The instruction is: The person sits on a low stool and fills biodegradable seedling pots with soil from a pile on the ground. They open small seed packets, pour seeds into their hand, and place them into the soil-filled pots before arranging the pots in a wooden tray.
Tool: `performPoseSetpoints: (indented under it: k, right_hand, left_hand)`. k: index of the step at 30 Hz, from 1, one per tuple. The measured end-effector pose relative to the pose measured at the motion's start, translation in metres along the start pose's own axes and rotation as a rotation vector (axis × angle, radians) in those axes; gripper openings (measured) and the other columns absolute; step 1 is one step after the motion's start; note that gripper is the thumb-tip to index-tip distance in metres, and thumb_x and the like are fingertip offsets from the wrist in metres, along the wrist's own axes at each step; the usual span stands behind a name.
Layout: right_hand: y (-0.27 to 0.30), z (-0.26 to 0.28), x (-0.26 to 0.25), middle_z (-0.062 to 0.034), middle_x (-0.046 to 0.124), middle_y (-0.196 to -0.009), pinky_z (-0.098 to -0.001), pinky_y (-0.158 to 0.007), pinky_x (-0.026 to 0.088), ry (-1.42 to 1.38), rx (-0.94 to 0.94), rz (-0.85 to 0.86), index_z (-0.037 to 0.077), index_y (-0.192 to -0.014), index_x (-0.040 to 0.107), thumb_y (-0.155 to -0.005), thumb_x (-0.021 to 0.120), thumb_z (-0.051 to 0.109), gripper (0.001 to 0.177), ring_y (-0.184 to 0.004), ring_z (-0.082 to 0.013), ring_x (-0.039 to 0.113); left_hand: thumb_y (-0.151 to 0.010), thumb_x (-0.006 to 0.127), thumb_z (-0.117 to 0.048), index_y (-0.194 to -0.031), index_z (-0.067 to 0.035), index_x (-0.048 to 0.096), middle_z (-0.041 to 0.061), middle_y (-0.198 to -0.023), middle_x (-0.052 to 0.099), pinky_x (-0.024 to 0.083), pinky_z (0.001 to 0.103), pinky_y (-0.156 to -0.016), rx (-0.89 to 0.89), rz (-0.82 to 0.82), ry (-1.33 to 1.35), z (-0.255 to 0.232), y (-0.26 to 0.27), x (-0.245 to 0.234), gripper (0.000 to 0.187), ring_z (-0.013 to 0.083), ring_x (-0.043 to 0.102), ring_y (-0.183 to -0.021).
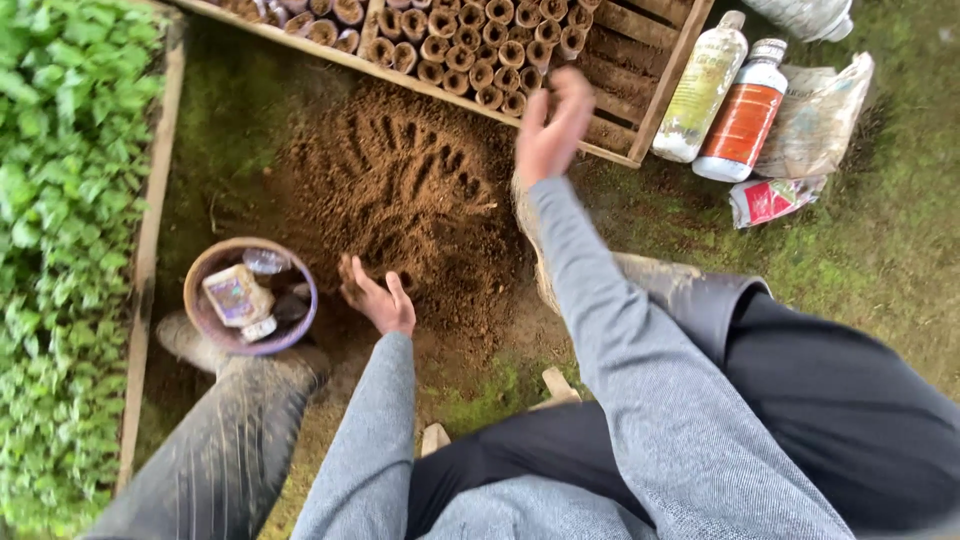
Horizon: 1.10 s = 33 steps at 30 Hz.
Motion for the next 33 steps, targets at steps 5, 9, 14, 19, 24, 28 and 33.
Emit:
performPoseSetpoints:
  k: [5, 9, 14, 19, 24, 28, 33]
  right_hand:
    - [0.141, 0.115, -0.007, -0.0139, 0.062, -0.115, -0.0426, -0.107, 0.045, -0.19, -0.23, 0.565, 0.007, -0.107, 0.065, -0.098, 0.057, 0.015, 0.014, -0.117, -0.0307, 0.058]
    - [0.282, 0.098, 0.007, -0.0145, 0.051, -0.14, -0.0424, -0.097, 0.049, -0.063, -0.803, 0.646, 0.008, -0.147, 0.046, -0.085, 0.052, -0.004, 0.063, -0.125, -0.0341, 0.053]
    - [0.336, 0.122, -0.018, -0.0162, 0.047, -0.148, -0.0415, -0.107, 0.043, -0.01, -0.962, 0.737, 0.005, -0.153, 0.037, -0.068, 0.058, 0.001, 0.088, -0.133, -0.0313, 0.051]
    - [0.333, 0.098, -0.003, -0.0108, 0.044, -0.15, -0.0544, -0.113, 0.034, 0.334, -1.154, 0.788, 0.011, -0.15, 0.042, -0.057, 0.079, 0.012, 0.1, -0.142, -0.0339, 0.038]
    - [0.339, 0.123, -0.006, -0.0059, 0.036, -0.16, -0.052, -0.119, 0.028, 0.258, -1.218, 0.788, 0.017, -0.157, 0.031, -0.075, 0.06, 0.006, 0.088, -0.147, -0.0238, 0.035]
    - [0.338, 0.115, 0.013, -0.0071, 0.04, -0.158, -0.0588, -0.116, 0.023, 0.243, -1.082, 0.85, 0.02, -0.153, 0.041, -0.087, 0.056, 0.007, 0.069, -0.147, -0.0276, 0.035]
    - [0.324, 0.11, 0.039, -0.0089, 0.041, -0.154, -0.0488, -0.112, 0.03, 0.235, -0.829, 0.742, 0.021, -0.155, 0.038, -0.09, 0.052, 0.012, 0.067, -0.14, -0.027, 0.04]
  left_hand:
    - [-0.111, 0.03, -0.037, -0.147, -0.011, 0.046, 0.014, -0.153, 0.044, 0.025, 0.051, -0.118, 0.107, -0.124, 0.329, -0.017, 0.01, -0.024, 0.047, 0.033, 0.04, -0.142]
    - [-0.109, 0.022, -0.055, -0.122, -0.014, 0.072, 0.008, -0.132, 0.066, 0.027, 0.038, -0.122, -0.399, -0.125, 0.826, -0.019, 0.018, -0.052, 0.066, 0.0223, 0.053, -0.135]
    - [-0.093, 0.022, -0.076, -0.126, -0.008, 0.067, 0.019, -0.134, 0.062, 0.035, 0.048, -0.116, -0.637, 0.136, 1.212, -0.025, 0.022, -0.053, 0.089, 0.0332, 0.055, -0.13]
    - [-0.074, 0.021, -0.102, -0.16, -0.013, 0.029, 0.025, -0.165, 0.019, 0.008, 0.055, -0.126, -0.779, 0.326, 1.491, -0.006, 0.023, -0.041, 0.124, 0.0441, 0.019, -0.153]
    - [-0.093, 0.019, -0.086, -0.149, -0.003, 0.044, 0.028, -0.157, 0.033, 0.022, 0.057, -0.122, -0.686, 0.368, 1.364, 0.04, 0.02, -0.01, 0.103, 0.0445, 0.031, -0.147]
    - [-0.097, 0.024, -0.077, -0.104, -0.018, 0.066, 0.006, -0.117, 0.064, 0.052, 0.038, -0.1, -0.705, 0.38, 1.168, 0.028, 0.04, -0.057, 0.073, 0.0223, 0.065, -0.103]
    - [-0.103, 0.058, -0.039, -0.102, -0.022, 0.08, 0.004, -0.114, 0.074, 0.057, 0.04, -0.092, -0.405, 0.25, 0.552, 0.074, 0.035, -0.064, 0.028, 0.0243, 0.071, -0.105]
Point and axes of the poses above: each hand's wrist, its own y-axis away from the middle knuckle, its own x-axis out of the palm, z = x × y, the point moved 6 cm from there along -y, towards the middle knuckle
